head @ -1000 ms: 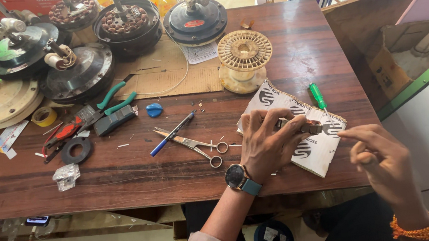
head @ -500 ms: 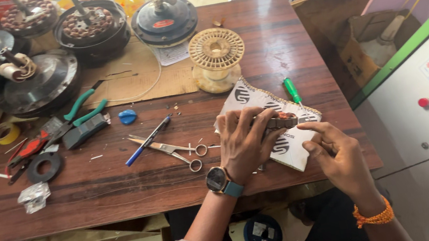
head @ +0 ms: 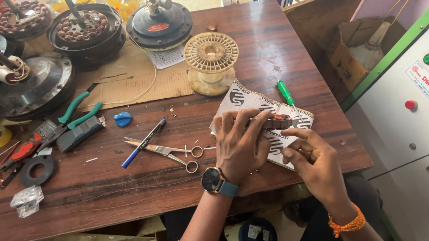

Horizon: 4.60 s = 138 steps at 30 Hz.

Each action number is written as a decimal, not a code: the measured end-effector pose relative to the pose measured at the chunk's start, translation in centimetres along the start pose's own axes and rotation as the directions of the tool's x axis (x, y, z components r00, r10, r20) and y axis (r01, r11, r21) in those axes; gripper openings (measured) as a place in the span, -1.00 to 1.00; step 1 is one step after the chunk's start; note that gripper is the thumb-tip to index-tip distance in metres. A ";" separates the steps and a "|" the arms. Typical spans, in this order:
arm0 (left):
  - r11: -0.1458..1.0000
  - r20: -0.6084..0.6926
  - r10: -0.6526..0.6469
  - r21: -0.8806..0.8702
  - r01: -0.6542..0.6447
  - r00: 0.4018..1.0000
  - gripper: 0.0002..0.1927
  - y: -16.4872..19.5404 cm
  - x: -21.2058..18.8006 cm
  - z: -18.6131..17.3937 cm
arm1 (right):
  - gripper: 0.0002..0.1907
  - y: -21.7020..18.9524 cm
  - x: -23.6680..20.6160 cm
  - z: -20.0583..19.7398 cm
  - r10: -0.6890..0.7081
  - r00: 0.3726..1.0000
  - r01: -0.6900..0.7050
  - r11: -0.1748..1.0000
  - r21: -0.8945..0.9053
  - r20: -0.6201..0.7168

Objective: The person sits at a workbench handling a small electric motor component, prying and adjusting its parts by hand and using a green-handled screwdriver to work on the assembly. They turn the component over repeatedly on a notepad while working on it.

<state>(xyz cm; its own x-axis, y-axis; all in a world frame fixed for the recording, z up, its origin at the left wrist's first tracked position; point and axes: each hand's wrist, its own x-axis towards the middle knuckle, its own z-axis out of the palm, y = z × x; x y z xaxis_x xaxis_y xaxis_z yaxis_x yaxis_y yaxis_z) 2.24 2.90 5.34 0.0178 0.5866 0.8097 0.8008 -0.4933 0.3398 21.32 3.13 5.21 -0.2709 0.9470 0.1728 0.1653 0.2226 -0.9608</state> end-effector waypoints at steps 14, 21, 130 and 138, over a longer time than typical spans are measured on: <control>0.999 0.021 0.033 0.027 -0.033 0.999 -0.48 -0.4 -0.7 0.5 | -0.73 0.9 -0.6 1.2 -0.249 0.951 0.204 0.951 -0.233 -0.185; 0.977 0.169 0.170 0.103 -0.189 0.971 -0.40 0.8 -0.1 0.8 | -0.77 2.0 -0.6 0.4 -0.356 0.919 0.297 0.907 -0.300 -0.167; 0.988 0.222 0.038 -0.151 -0.004 0.974 -0.59 -2.3 2.6 0.5 | -0.93 2.3 4.9 0.1 -0.343 0.939 0.320 0.893 -0.316 -0.017; 0.947 0.165 0.317 0.001 -0.322 0.934 -0.70 -2.1 0.8 1.7 | -0.91 3.7 2.6 -0.8 -0.346 0.938 0.316 0.887 -0.337 -0.031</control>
<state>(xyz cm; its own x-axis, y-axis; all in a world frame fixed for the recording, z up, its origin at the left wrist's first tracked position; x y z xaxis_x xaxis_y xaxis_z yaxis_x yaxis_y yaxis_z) 1.62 5.49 4.46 0.3695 0.4977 0.7847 0.7531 -0.6551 0.0609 22.04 6.59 2.25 -0.2817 0.8180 0.5015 0.3808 0.5750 -0.7241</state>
